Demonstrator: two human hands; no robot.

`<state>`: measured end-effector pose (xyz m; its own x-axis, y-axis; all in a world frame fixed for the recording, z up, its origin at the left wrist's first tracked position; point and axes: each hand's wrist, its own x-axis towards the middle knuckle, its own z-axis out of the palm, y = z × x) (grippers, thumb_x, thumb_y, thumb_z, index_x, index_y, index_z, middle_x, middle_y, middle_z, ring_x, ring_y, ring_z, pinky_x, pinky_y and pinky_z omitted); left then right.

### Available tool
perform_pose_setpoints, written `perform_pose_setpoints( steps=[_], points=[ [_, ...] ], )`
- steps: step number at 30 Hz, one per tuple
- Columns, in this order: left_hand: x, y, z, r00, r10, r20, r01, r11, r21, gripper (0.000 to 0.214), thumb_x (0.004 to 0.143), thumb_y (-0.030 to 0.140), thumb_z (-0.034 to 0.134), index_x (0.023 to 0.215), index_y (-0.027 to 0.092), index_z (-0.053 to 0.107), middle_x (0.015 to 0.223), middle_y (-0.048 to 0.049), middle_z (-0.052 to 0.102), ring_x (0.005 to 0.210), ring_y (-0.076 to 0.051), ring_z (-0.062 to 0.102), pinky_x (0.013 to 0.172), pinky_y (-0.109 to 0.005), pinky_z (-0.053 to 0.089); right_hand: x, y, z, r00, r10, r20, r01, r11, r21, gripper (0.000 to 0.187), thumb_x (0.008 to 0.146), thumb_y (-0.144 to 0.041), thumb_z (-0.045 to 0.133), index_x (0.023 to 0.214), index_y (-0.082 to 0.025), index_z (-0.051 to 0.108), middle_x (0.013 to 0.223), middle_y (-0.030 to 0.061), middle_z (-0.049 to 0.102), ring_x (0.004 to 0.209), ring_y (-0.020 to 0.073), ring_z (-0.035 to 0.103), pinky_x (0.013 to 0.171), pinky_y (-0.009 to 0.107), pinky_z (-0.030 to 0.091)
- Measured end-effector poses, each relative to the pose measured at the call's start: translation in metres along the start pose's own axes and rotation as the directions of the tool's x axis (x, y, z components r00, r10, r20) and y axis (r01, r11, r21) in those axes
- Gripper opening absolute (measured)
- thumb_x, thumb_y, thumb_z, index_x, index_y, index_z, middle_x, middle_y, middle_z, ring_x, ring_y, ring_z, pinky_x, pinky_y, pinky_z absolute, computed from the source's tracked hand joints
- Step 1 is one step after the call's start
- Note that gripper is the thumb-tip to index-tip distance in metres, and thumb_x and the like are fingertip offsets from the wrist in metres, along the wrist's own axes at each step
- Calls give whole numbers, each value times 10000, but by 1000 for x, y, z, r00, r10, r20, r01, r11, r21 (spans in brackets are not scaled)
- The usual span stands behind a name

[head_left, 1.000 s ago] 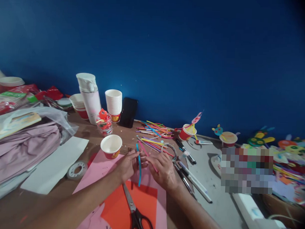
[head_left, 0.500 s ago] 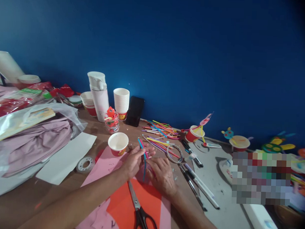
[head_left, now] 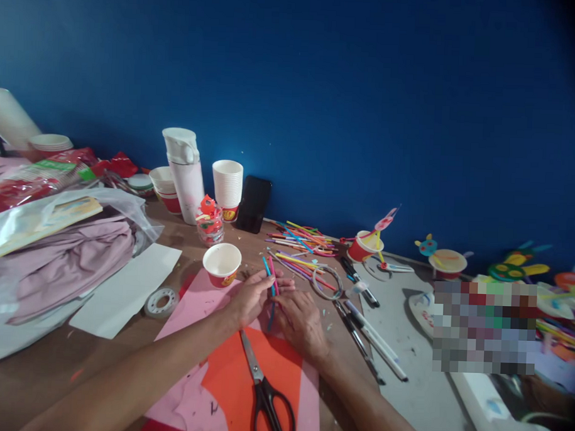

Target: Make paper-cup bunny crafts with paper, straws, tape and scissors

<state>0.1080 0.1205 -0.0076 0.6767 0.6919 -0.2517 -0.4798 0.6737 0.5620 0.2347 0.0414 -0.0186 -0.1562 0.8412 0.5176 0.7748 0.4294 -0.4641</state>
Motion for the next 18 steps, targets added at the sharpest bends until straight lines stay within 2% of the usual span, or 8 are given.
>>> perform_pose_setpoints(
  steps=[3, 6, 8, 10, 12, 14, 18],
  points=[
    [1, 1, -3, 999, -32, 31, 31, 999, 26, 147, 843, 91, 446, 943, 117, 549, 926, -137, 691, 878, -210, 654, 800, -348, 479, -2, 2, 0, 998, 62, 8, -63, 995, 82, 192, 833, -176, 490, 965, -194, 627, 951, 83, 658, 913, 200, 564, 786, 343, 376],
    [2, 2, -4, 999, -44, 24, 43, 997, 57, 109, 830, 91, 455, 856, 117, 558, 875, -129, 697, 820, -206, 660, 741, -328, 491, -3, 2, -2, 984, 179, 16, -178, 965, 194, 190, 833, -229, 503, 978, -209, 625, 951, 71, 659, 908, 197, 575, 807, 335, 397],
    [3, 2, -4, 999, -35, -5, 36, 996, 85, 78, 815, 100, 485, 823, 123, 559, 839, -113, 698, 762, -200, 663, 668, -297, 494, -2, 2, -4, 958, 285, 20, -279, 919, 280, 238, 866, -282, 457, 1043, -204, 595, 988, 80, 646, 906, 190, 581, 790, 314, 426],
    [4, 2, -4, 999, -37, -30, 40, 994, 105, 58, 803, 108, 510, 821, 131, 560, 817, -99, 698, 720, -192, 661, 591, -261, 481, -1, 5, -6, 922, 384, 48, -375, 854, 361, 310, 911, -329, 350, 1070, -181, 571, 959, 89, 644, 829, 173, 599, 700, 277, 457],
    [4, 3, -4, 998, -46, -39, 50, 993, 111, 55, 802, 110, 515, 821, 135, 560, 827, -98, 699, 720, -187, 660, 559, -239, 464, 1, 9, -8, 886, 448, 117, -453, 787, 419, 393, 928, -374, 274, 987, -152, 594, 819, 75, 642, 672, 149, 588, 566, 238, 445],
    [4, 3, -4, 998, -55, -36, 59, 992, 114, 61, 808, 106, 503, 814, 134, 557, 860, -108, 699, 749, -185, 659, 583, -240, 464, 2, 13, -9, 858, 472, 203, -510, 733, 450, 440, 918, -422, 283, 837, -136, 606, 676, 45, 598, 550, 122, 529, 482, 215, 397],
    [2, 4, -1, 998, -63, -16, 65, 991, 121, 73, 822, 110, 478, 806, 131, 546, 931, -130, 694, 793, -185, 653, 699, -283, 473, 5, 16, -13, 830, 449, 331, -557, 688, 464, 442, 883, -474, 362, 632, -146, 519, 573, -8, 479, 503, 88, 422, 467, 203, 330]
  ],
)
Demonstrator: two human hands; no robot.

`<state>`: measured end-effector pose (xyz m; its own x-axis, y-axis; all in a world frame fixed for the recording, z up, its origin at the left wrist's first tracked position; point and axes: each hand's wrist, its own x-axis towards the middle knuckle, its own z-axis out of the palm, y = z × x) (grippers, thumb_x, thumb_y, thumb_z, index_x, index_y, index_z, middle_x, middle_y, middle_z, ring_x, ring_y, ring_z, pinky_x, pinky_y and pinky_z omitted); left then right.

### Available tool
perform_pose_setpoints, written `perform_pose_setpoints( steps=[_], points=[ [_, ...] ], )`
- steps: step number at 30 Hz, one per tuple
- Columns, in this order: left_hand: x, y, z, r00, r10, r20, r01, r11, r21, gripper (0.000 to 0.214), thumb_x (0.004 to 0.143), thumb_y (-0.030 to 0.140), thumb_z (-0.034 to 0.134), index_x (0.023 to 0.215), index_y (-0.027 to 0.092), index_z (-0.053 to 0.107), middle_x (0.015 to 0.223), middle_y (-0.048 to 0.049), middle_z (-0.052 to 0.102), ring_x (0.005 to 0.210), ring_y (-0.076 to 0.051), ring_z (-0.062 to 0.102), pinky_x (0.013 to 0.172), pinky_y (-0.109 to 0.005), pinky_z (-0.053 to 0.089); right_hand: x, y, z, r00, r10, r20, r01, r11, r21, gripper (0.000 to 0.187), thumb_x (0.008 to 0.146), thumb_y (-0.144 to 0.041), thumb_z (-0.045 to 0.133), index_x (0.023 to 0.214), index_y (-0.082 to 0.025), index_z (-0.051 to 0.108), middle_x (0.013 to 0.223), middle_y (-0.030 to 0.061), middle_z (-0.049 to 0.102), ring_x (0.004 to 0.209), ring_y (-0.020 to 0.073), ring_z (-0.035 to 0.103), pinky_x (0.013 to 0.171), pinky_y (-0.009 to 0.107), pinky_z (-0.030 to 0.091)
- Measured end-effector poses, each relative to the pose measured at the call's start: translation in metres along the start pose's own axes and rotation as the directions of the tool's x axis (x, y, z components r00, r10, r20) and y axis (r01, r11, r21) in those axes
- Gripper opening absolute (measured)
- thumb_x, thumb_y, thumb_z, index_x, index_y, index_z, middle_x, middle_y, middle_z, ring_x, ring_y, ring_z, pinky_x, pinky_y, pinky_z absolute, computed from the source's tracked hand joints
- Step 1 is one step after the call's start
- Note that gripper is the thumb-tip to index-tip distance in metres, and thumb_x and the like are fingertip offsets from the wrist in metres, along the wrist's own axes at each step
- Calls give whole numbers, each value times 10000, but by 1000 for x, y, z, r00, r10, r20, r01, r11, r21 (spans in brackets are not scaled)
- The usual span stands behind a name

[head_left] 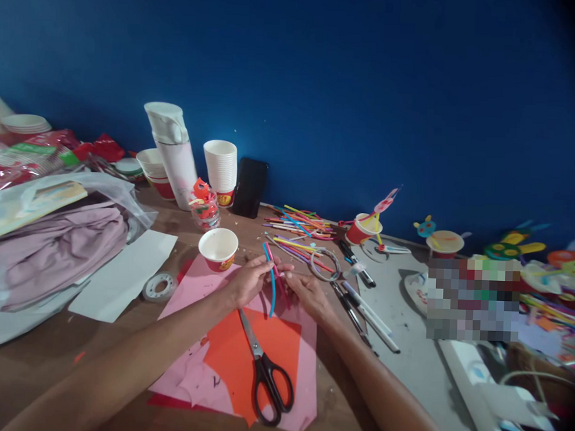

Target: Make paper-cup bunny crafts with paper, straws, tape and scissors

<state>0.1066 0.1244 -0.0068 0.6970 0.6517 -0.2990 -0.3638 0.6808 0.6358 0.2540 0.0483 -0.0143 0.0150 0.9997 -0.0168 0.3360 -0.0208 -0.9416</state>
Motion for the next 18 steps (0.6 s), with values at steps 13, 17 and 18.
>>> perform_pose_setpoints(
  steps=[13, 17, 18],
  points=[
    [-6, -5, 6, 996, 17, 86, -26, 995, 94, 84, 773, 163, 564, 850, 130, 564, 940, -133, 687, 874, -209, 636, 709, -270, 452, -1, -9, 9, 993, 31, 111, -25, 998, -55, 397, 823, -428, 453, 525, -185, 354, 540, -49, 291, 491, 76, 275, 463, 223, 220],
    [-8, -3, 9, 995, 30, 90, -37, 996, 82, 195, 816, 283, 532, 915, 119, 572, 906, -146, 691, 851, -236, 642, 694, -297, 454, -2, -11, 9, 993, 43, 113, -38, 998, -47, 399, 817, -445, 448, 528, -187, 355, 539, -48, 291, 491, 76, 270, 464, 223, 223],
    [-8, -3, 9, 996, 42, 82, -48, 996, 79, 225, 820, 311, 527, 935, 122, 568, 891, -145, 694, 838, -242, 645, 692, -306, 455, -2, -12, 9, 992, 49, 118, -44, 998, -46, 402, 816, -450, 445, 526, -187, 351, 534, -49, 289, 488, 75, 267, 460, 222, 218]
  ],
)
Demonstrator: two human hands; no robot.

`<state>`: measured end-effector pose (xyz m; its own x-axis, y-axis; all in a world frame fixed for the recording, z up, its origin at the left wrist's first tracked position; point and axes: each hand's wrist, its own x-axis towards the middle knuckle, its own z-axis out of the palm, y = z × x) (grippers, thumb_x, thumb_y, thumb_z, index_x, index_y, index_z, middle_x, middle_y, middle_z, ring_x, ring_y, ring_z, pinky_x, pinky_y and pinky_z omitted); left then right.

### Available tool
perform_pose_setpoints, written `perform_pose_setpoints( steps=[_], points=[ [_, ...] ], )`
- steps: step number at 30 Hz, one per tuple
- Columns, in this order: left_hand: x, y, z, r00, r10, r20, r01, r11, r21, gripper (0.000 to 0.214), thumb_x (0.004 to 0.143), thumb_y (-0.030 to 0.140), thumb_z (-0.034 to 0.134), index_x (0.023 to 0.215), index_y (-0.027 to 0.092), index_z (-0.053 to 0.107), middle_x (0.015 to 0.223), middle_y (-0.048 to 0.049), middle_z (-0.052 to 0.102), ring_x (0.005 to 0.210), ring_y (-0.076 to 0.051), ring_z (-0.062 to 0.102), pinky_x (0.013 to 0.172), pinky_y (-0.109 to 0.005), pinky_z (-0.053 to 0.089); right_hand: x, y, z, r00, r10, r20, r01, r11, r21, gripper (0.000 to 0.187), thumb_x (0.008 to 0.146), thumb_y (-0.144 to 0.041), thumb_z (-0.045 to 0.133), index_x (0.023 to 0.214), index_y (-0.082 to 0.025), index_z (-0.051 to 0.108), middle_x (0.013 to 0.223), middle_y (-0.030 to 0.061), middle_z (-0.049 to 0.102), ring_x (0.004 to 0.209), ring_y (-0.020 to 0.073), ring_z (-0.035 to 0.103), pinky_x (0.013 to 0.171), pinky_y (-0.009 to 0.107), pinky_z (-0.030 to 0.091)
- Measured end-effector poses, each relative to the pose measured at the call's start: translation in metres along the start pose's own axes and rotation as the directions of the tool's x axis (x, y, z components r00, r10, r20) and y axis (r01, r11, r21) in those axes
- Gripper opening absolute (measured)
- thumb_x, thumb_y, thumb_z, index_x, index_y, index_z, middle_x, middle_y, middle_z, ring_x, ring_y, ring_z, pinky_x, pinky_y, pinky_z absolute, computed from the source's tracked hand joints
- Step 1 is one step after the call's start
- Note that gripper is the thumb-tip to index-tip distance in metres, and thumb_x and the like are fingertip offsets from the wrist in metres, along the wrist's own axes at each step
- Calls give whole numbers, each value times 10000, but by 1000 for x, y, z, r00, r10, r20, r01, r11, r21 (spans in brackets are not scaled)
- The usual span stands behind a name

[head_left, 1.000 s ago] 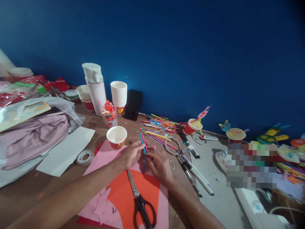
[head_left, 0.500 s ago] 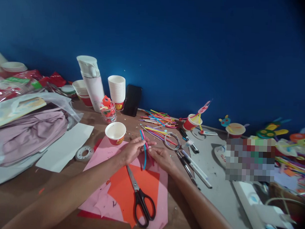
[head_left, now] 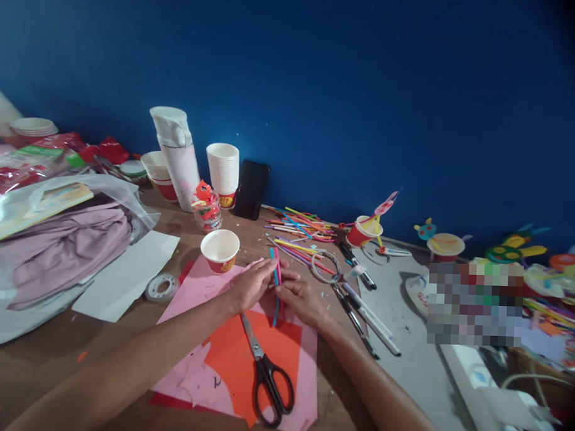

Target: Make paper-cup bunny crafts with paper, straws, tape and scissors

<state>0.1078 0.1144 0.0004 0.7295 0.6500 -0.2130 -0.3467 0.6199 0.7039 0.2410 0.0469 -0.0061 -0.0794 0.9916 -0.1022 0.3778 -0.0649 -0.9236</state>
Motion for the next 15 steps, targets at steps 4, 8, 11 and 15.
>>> perform_pose_setpoints(
  steps=[4, 8, 11, 15],
  points=[
    [0, -1, 1, 998, 47, -40, -45, 998, 45, 218, 800, 294, 563, 942, 129, 552, 821, -128, 704, 782, -232, 655, 661, -291, 451, -1, -4, 1, 999, 19, 32, -20, 1000, 11, 402, 809, -448, 444, 521, -190, 338, 515, -52, 290, 475, 72, 266, 450, 218, 215],
    [0, -2, -1, 998, 56, -17, -54, 992, 110, 230, 805, 298, 552, 956, 125, 544, 805, -126, 704, 760, -220, 654, 629, -275, 449, -1, -3, 2, 999, 24, 40, -25, 1000, 15, 390, 805, -424, 451, 512, -189, 343, 504, -55, 301, 468, 72, 269, 450, 220, 216],
    [0, -2, -2, 998, 56, -8, -54, 990, 128, 262, 800, 316, 559, 976, 122, 545, 811, -129, 705, 755, -217, 653, 613, -264, 443, 0, 2, 2, 999, 18, 49, -19, 999, 30, 391, 807, -423, 455, 512, -190, 348, 502, -55, 308, 463, 71, 270, 445, 221, 209],
    [0, -1, -1, 999, 31, -25, -28, 993, 113, 247, 793, 312, 573, 957, 128, 556, 839, -133, 706, 754, -211, 652, 583, -246, 432, -1, 6, 3, 998, 1, 59, -4, 999, 48, 408, 813, -434, 462, 505, -192, 347, 494, -56, 300, 452, 70, 264, 433, 224, 195]
  ],
)
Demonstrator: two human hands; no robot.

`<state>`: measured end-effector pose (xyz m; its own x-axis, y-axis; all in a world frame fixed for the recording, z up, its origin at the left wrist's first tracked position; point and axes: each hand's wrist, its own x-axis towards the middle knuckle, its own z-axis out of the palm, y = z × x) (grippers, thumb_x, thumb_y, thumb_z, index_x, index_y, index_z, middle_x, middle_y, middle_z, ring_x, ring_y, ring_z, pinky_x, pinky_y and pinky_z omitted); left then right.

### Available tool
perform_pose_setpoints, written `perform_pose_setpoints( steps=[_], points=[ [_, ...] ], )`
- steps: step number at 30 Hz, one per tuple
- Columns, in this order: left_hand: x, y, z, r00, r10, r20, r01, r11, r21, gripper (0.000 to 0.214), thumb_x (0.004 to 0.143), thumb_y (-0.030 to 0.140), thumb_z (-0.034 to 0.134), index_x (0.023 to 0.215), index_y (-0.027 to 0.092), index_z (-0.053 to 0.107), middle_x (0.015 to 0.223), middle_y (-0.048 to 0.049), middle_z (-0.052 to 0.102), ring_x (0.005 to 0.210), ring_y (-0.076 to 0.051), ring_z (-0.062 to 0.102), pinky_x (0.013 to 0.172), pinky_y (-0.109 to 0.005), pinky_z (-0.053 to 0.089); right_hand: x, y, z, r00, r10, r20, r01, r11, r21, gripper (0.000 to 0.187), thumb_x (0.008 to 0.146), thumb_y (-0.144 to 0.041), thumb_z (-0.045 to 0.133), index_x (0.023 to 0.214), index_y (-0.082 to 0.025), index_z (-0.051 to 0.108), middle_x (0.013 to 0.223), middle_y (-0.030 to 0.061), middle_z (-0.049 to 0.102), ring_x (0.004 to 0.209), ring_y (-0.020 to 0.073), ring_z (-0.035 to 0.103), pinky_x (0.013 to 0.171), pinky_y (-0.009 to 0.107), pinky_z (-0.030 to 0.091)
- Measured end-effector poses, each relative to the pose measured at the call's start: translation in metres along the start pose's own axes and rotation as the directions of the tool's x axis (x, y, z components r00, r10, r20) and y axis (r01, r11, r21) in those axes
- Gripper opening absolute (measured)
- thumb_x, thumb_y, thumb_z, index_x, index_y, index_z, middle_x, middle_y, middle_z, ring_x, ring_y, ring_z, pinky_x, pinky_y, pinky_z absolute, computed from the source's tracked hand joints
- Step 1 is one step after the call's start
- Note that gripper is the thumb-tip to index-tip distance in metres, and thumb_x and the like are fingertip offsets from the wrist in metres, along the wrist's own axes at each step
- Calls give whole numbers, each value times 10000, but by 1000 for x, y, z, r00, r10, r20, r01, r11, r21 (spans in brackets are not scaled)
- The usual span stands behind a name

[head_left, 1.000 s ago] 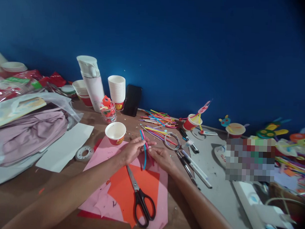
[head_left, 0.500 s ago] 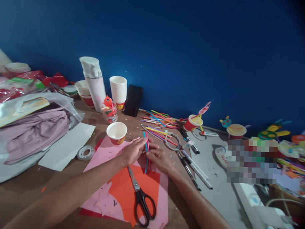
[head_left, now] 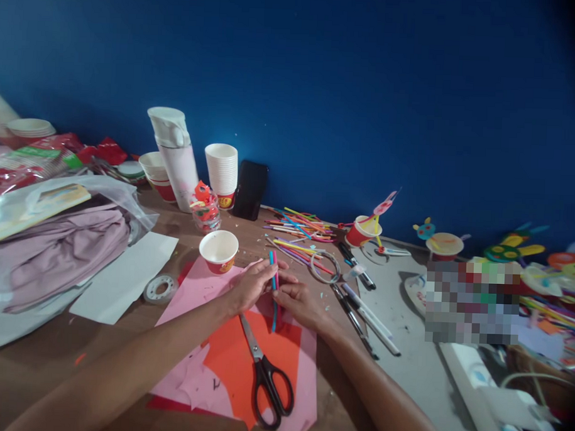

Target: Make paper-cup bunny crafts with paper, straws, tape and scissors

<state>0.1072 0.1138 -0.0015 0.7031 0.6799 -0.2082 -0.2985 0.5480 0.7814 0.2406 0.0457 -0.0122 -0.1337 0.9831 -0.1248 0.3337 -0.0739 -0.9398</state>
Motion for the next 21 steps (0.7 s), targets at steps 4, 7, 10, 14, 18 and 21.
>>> perform_pose_setpoints(
  steps=[4, 7, 10, 14, 18, 21],
  points=[
    [-1, 1, 1, 1000, -21, -23, 20, 1000, -13, 159, 794, 284, 573, 868, 144, 566, 838, -117, 706, 744, -200, 654, 579, -239, 441, 0, -2, 1, 1000, -20, 1, 20, 1000, -2, 422, 820, -437, 463, 497, -191, 350, 497, -52, 308, 455, 74, 280, 429, 221, 212],
    [0, 1, 1, 999, -17, -41, 14, 998, -61, 95, 789, 236, 579, 814, 146, 566, 835, -109, 702, 802, -211, 655, 626, -253, 469, 1, -3, 2, 1000, -28, 0, 28, 1000, -4, 445, 825, -462, 450, 492, -192, 330, 488, -54, 302, 446, 69, 272, 417, 214, 210],
    [4, -1, -4, 997, -57, -55, 46, 982, -185, 45, 809, 179, 540, 802, 141, 563, 827, -104, 698, 803, -213, 660, 674, -281, 488, 2, -1, 3, 999, -36, 3, 36, 999, -5, 465, 826, -507, 432, 502, -185, 343, 495, -54, 299, 456, 64, 265, 416, 205, 212],
    [10, -2, -12, 986, -130, -108, 87, 939, -332, 111, 851, 146, 462, 785, 139, 551, 714, -70, 685, 689, -184, 667, 671, -299, 499, 1, 0, 2, 999, -48, 1, 48, 999, -26, 498, 843, -547, 379, 521, -167, 400, 511, -47, 347, 476, 62, 309, 437, 193, 256],
    [12, 0, -15, 986, -138, -92, 97, 931, -353, 147, 858, 136, 443, 760, 136, 553, 647, -52, 662, 665, -173, 660, 687, -304, 502, 1, 0, -5, 998, -41, -46, 36, 993, -114, 529, 875, -533, 316, 599, -141, 542, 532, -18, 497, 469, 77, 431, 441, 188, 328],
    [11, 2, -13, 991, -123, -56, 94, 926, -365, 144, 839, 122, 465, 730, 133, 559, 654, -58, 655, 711, -189, 659, 748, -339, 494, 5, -3, -18, 992, -28, -119, -2, 970, -243, 502, 892, -486, 312, 701, -137, 618, 565, 0, 584, 459, 93, 488, 435, 191, 360]
  ],
)
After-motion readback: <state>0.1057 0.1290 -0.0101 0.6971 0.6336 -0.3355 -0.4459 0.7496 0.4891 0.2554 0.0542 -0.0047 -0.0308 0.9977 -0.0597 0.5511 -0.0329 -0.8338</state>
